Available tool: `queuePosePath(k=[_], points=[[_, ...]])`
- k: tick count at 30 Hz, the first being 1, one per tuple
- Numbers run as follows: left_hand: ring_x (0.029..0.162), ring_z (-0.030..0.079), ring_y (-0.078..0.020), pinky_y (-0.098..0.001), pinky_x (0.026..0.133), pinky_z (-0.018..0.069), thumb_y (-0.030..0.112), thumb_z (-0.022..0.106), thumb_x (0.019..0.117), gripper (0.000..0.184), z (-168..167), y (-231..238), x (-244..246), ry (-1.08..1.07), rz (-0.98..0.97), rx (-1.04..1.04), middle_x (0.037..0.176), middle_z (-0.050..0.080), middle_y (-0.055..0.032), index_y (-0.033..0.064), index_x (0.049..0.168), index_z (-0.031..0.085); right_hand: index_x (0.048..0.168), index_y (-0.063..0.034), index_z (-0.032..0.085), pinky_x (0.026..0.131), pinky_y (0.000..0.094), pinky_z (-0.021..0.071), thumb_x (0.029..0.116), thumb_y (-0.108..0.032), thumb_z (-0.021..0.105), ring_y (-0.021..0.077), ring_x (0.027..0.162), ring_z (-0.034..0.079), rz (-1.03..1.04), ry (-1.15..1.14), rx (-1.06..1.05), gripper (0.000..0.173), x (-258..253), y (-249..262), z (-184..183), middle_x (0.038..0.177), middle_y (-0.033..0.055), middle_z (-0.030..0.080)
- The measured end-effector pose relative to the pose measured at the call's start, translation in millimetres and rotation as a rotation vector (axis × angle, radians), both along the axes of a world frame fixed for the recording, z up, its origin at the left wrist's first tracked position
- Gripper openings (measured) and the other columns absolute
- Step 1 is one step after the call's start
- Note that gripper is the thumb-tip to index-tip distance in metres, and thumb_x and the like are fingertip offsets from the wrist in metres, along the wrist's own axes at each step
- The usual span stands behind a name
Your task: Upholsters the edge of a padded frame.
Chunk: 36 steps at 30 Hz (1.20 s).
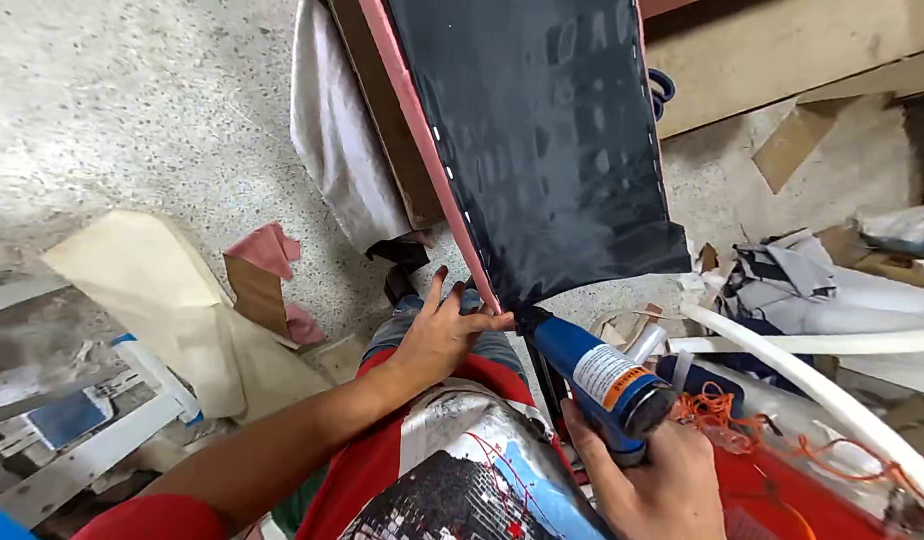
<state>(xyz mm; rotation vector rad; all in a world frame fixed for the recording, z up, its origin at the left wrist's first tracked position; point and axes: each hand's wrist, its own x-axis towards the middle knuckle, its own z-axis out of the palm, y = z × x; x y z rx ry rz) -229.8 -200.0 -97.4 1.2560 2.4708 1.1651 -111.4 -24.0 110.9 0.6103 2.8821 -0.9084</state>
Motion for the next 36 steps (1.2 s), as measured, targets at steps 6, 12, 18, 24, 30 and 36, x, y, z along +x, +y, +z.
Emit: queuePosePath(k=[6, 12, 18, 24, 30, 36], points=[[0.139, 0.051, -0.0316, -0.0661, 0.120, 0.0275, 0.008, 0.062, 0.0980, 0.047, 0.2, -5.0, -2.5, 0.075, -0.058, -0.020, 0.136, 0.066, 0.0021, 0.0341, 0.137, 0.058, 0.095, -0.0097, 0.072, 0.055, 0.0229, 0.0550, 0.0927, -0.037, 0.068, -0.0001, 0.065, 0.065, -0.021, -0.038, 0.058, 0.028, 1.1, 1.6, 8.7, 0.074, -0.0031, 0.070], [0.131, 0.059, -0.0261, -0.0506, 0.112, 0.0472, 0.010, 0.056, 0.1013, 0.027, 33.7, -17.5, -9.1, 0.249, -0.138, 0.087, 0.143, 0.062, -0.0036, 0.0117, 0.125, 0.069, 0.098, -0.0057, 0.069, 0.052, 0.0403, 0.0564, 0.0948, -0.045, 0.063, 0.0129, 0.061, 0.067, -0.249, 0.038, 0.285, 0.040, 12.7, 104.1, 39.0, 0.073, 0.0026, 0.068], [0.107, 0.065, -0.0201, -0.0396, 0.092, 0.0514, 0.035, 0.071, 0.0955, 0.031, 130.1, 31.5, -16.8, 0.375, 0.167, 0.024, 0.116, 0.071, -0.0014, 0.0212, 0.123, 0.070, 0.137, -0.0093, 0.062, 0.060, 0.0633, 0.0514, 0.0890, -0.024, 0.060, 0.0365, 0.071, 0.068, -0.108, 0.002, 0.277, 0.050, -61.2, 279.8, -8.2, 0.089, 0.0182, 0.071], [0.116, 0.065, -0.0227, -0.0458, 0.101, 0.0533, 0.046, 0.063, 0.0999, 0.038, 149.3, 153.5, 1.1, 0.251, 0.309, -0.226, 0.122, 0.071, -0.0034, 0.0179, 0.124, 0.074, 0.153, -0.0144, 0.049, 0.095, 0.0749, 0.0468, 0.0905, -0.011, 0.071, 0.0557, 0.118, 0.059, 0.234, 0.003, 0.329, 0.066, -178.8, 411.0, -118.5, 0.129, 0.0331, 0.061], [0.114, 0.063, -0.0230, -0.0444, 0.101, 0.0514, 0.041, 0.065, 0.1001, 0.032, 137.2, 213.3, 20.5, 0.214, 0.487, -0.337, 0.115, 0.070, -0.0033, 0.0173, 0.118, 0.077, 0.142, -0.0099, 0.060, 0.106, 0.0759, 0.0356, 0.0929, -0.005, 0.068, 0.0585, 0.130, 0.047, 0.366, 0.248, 0.292, 0.050, -222.1, 460.2, -170.7, 0.134, 0.0313, 0.058], [0.113, 0.063, -0.0223, -0.0444, 0.102, 0.0495, 0.021, 0.072, 0.0952, 0.023, 122.7, 215.6, 24.0, 0.279, 0.562, -0.233, 0.116, 0.070, -0.0034, 0.0173, 0.117, 0.076, 0.093, -0.0015, 0.073, 0.083, 0.0539, 0.0560, 0.0993, -0.040, 0.065, 0.0343, 0.094, 0.068, 0.163, 0.356, -0.022, 0.040, -152.7, 337.0, -75.9, 0.094, 0.0187, 0.069]])
